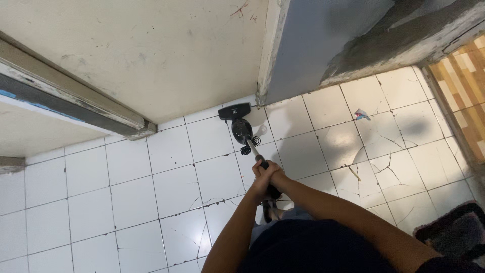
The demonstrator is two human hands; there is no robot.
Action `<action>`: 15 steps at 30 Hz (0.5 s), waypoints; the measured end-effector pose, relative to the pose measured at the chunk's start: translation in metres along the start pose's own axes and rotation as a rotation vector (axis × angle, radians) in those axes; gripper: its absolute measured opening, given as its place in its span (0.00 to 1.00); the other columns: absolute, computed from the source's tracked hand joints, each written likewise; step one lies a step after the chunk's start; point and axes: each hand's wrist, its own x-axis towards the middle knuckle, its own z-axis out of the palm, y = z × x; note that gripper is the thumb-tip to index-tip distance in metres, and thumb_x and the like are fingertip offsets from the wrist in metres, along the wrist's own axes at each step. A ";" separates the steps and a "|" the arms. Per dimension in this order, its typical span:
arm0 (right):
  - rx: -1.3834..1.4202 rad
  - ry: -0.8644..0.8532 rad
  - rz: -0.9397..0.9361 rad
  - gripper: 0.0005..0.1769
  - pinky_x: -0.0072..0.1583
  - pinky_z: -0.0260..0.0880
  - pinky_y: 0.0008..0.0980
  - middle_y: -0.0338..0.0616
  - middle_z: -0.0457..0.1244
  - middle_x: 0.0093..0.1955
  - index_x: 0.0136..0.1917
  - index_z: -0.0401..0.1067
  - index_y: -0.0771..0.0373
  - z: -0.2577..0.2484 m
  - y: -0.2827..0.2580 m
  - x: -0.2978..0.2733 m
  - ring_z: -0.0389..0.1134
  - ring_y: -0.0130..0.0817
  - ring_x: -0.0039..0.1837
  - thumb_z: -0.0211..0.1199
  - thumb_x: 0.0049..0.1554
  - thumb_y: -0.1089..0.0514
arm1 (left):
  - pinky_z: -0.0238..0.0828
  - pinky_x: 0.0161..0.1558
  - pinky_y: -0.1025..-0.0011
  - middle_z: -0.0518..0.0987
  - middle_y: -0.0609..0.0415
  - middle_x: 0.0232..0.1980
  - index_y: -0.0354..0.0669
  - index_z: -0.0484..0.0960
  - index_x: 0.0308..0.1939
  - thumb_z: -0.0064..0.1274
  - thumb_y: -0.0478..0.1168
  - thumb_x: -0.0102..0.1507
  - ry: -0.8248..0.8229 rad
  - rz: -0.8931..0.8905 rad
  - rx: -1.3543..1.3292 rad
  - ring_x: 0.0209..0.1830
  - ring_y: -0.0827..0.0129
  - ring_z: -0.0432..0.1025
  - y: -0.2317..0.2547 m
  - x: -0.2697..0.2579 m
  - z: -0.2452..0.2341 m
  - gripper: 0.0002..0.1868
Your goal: The person vacuums the tiled floor near a doorway and a wall with peeling paint.
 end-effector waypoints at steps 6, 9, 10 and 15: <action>-0.005 0.015 0.109 0.26 0.53 0.74 0.47 0.48 0.65 0.51 0.60 0.63 0.54 -0.002 0.013 -0.003 0.71 0.43 0.54 0.52 0.61 0.34 | 0.77 0.36 0.62 0.75 0.33 0.45 0.19 0.67 0.58 0.49 0.70 0.55 0.036 -0.062 0.019 0.40 0.50 0.76 -0.020 0.009 -0.001 0.52; 0.102 -0.024 -0.013 0.27 0.51 0.74 0.45 0.49 0.67 0.49 0.58 0.67 0.59 0.003 0.031 -0.002 0.71 0.42 0.51 0.55 0.60 0.35 | 0.77 0.38 0.60 0.74 0.32 0.47 0.21 0.64 0.59 0.50 0.70 0.55 0.081 -0.049 0.036 0.43 0.51 0.76 -0.033 0.001 -0.003 0.51; 0.108 -0.023 -0.019 0.27 0.51 0.74 0.45 0.49 0.67 0.49 0.58 0.67 0.59 0.006 0.035 0.001 0.71 0.42 0.51 0.55 0.60 0.35 | 0.76 0.39 0.60 0.74 0.32 0.48 0.21 0.64 0.59 0.51 0.69 0.55 0.024 -0.034 0.027 0.43 0.50 0.75 -0.034 -0.002 -0.005 0.51; 0.062 -0.038 0.015 0.27 0.51 0.74 0.43 0.49 0.68 0.49 0.58 0.67 0.59 0.023 0.056 -0.010 0.72 0.42 0.51 0.53 0.60 0.35 | 0.77 0.40 0.58 0.73 0.33 0.50 0.21 0.65 0.61 0.52 0.67 0.54 -0.025 0.010 0.084 0.44 0.49 0.74 -0.046 -0.025 -0.004 0.51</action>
